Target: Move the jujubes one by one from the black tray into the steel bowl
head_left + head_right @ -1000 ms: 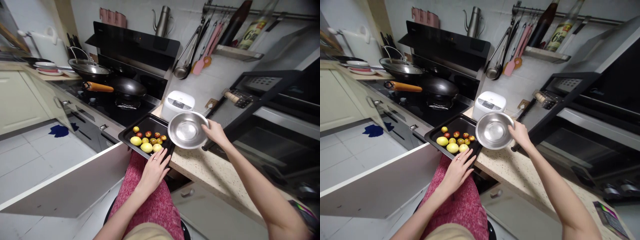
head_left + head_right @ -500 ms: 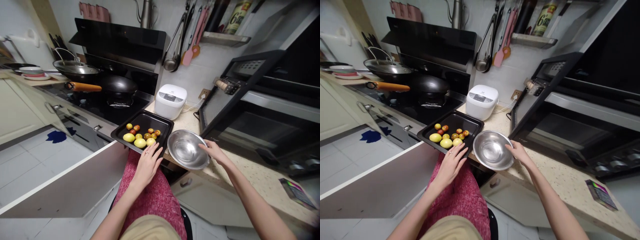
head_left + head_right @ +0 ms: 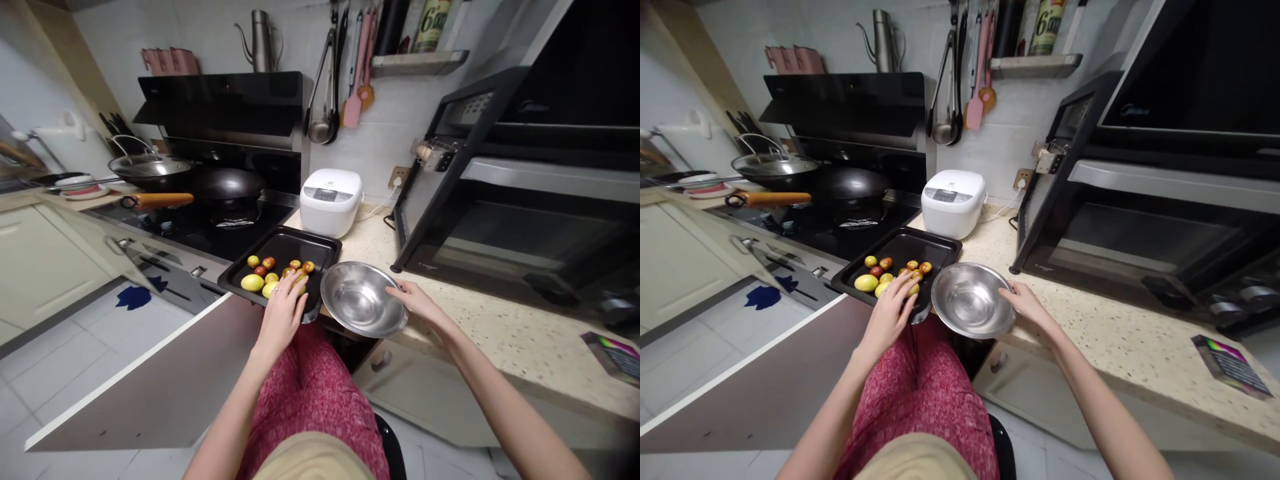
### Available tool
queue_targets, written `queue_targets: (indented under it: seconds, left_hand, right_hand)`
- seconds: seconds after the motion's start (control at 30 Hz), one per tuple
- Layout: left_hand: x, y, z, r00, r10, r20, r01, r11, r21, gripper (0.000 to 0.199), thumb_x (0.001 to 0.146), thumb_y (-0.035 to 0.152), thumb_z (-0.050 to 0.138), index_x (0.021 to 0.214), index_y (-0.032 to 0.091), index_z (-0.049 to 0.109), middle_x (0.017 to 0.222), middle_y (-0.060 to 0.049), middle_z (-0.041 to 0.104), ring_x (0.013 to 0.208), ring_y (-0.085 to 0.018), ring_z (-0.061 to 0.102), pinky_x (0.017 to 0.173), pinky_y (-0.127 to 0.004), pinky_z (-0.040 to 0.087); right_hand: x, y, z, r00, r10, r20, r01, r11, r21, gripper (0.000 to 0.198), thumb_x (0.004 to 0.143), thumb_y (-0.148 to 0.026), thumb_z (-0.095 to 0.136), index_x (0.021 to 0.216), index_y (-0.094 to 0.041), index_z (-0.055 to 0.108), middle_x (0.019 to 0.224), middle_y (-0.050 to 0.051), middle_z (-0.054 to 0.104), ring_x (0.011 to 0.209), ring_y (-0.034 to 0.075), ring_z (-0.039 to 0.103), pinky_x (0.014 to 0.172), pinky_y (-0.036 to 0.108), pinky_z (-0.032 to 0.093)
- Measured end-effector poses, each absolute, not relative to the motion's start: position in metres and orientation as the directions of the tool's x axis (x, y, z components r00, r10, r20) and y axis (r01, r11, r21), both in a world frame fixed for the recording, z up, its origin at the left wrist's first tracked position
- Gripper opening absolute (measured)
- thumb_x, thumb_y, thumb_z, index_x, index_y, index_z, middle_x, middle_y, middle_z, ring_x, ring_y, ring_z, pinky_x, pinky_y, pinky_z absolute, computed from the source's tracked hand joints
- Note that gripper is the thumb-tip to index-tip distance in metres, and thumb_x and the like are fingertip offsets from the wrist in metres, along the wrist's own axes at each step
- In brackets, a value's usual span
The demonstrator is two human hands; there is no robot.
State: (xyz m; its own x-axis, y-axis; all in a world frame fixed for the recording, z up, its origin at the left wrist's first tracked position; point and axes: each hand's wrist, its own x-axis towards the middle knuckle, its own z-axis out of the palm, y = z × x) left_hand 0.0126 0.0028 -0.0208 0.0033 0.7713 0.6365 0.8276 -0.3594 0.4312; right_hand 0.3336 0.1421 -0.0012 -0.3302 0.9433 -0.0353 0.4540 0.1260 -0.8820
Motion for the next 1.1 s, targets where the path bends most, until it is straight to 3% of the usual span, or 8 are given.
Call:
queue_targets:
  seconds: [0.1, 0.2, 0.33, 0.53, 0.7, 0.83, 0.97, 1.1]
  left_hand:
    - [0.005, 0.026, -0.008, 0.020, 0.801, 0.598, 0.847, -0.331, 0.415, 0.039, 0.108, 0.023, 0.044, 0.144, 0.021, 0.057, 0.153, -0.013, 0.057, 0.148, -0.027, 0.050, 0.122, -0.050, 0.043]
    - [0.000, 0.057, 0.005, 0.046, 0.859, 0.509, 0.883, -0.273, 0.381, 0.037, 0.107, 0.021, 0.043, 0.139, 0.017, 0.062, 0.148, -0.014, 0.061, 0.142, -0.027, 0.055, 0.119, -0.045, 0.046]
    - [0.001, 0.093, 0.021, 0.109, 0.950, 0.294, 0.954, -0.183, 0.239, 0.035, 0.105, 0.022, 0.051, 0.137, 0.016, 0.063, 0.142, -0.014, 0.066, 0.125, -0.027, 0.067, 0.111, -0.041, 0.051]
    - [0.010, 0.113, 0.024, 0.109, 0.980, 0.166, 0.980, -0.135, 0.150, 0.029, 0.095, 0.014, 0.065, 0.123, 0.017, 0.072, 0.117, -0.014, 0.073, 0.109, -0.029, 0.072, 0.097, -0.038, 0.056]
    - [0.011, 0.115, 0.023, 0.117, 0.978, 0.175, 0.977, -0.145, 0.156, 0.026, 0.095, 0.009, 0.060, 0.116, 0.019, 0.072, 0.114, -0.011, 0.071, 0.104, -0.024, 0.071, 0.096, -0.034, 0.055]
    - [0.013, 0.100, 0.039, 0.073, 0.930, 0.360, 0.938, -0.187, 0.291, 0.027, 0.095, 0.009, 0.060, 0.119, 0.017, 0.069, 0.118, -0.012, 0.071, 0.107, -0.025, 0.070, 0.101, -0.040, 0.055]
    - [0.033, 0.054, 0.052, 0.043, 0.798, 0.601, 0.763, -0.414, 0.496, 0.028, 0.100, 0.015, 0.057, 0.126, 0.020, 0.067, 0.127, -0.011, 0.069, 0.121, -0.025, 0.066, 0.106, -0.040, 0.055]
    - [0.070, 0.001, 0.043, -0.008, 0.830, 0.557, 0.466, -0.490, 0.737, 0.027, 0.102, 0.030, 0.061, 0.127, 0.023, 0.067, 0.129, -0.011, 0.069, 0.117, -0.024, 0.069, 0.090, -0.033, 0.064]
  right_hand:
    - [0.329, 0.134, -0.004, -0.307, 0.951, 0.022, 0.424, 0.157, -0.892, 0.054, 0.084, -0.067, 0.060, 0.090, -0.015, 0.073, 0.081, 0.009, 0.074, 0.072, 0.022, 0.067, 0.063, 0.032, 0.053]
    - [0.330, 0.123, -0.009, -0.173, 0.964, 0.203, 0.409, 0.257, -0.875, 0.058, 0.089, -0.073, 0.053, 0.093, -0.018, 0.073, 0.098, 0.012, 0.076, 0.091, 0.026, 0.070, 0.074, 0.035, 0.058]
    - [0.337, 0.104, -0.021, 0.043, 0.951, 0.305, 0.347, 0.272, -0.897, 0.061, 0.093, -0.075, 0.049, 0.107, -0.020, 0.071, 0.094, 0.010, 0.074, 0.084, 0.024, 0.072, 0.067, 0.035, 0.062]
    - [0.337, 0.071, -0.047, 0.252, 0.877, 0.408, 0.262, 0.344, -0.902, 0.051, 0.098, -0.065, 0.051, 0.105, -0.018, 0.069, 0.096, 0.010, 0.074, 0.087, 0.022, 0.075, 0.074, 0.038, 0.067]
    - [0.326, 0.044, -0.053, 0.358, 0.750, 0.556, 0.361, 0.438, -0.823, 0.036, 0.105, -0.045, 0.049, 0.106, -0.016, 0.070, 0.101, 0.010, 0.075, 0.085, 0.021, 0.076, 0.077, 0.037, 0.066]
    - [0.313, 0.027, -0.038, 0.247, 0.534, 0.809, 0.596, 0.575, -0.561, 0.022, 0.103, -0.023, 0.051, 0.104, -0.020, 0.073, 0.097, 0.008, 0.078, 0.091, 0.021, 0.075, 0.086, 0.038, 0.062]
    - [0.291, 0.014, -0.017, 0.015, 0.449, 0.893, 0.606, 0.706, -0.365, 0.030, 0.098, -0.011, 0.055, 0.119, -0.024, 0.072, 0.102, 0.009, 0.079, 0.097, 0.024, 0.075, 0.090, 0.042, 0.062]
    - [0.268, 0.006, -0.003, -0.159, 0.443, 0.882, 0.546, 0.784, -0.295, 0.050, 0.097, -0.007, 0.058, 0.144, -0.027, 0.061, 0.116, 0.009, 0.077, 0.107, 0.026, 0.075, 0.096, 0.046, 0.063]
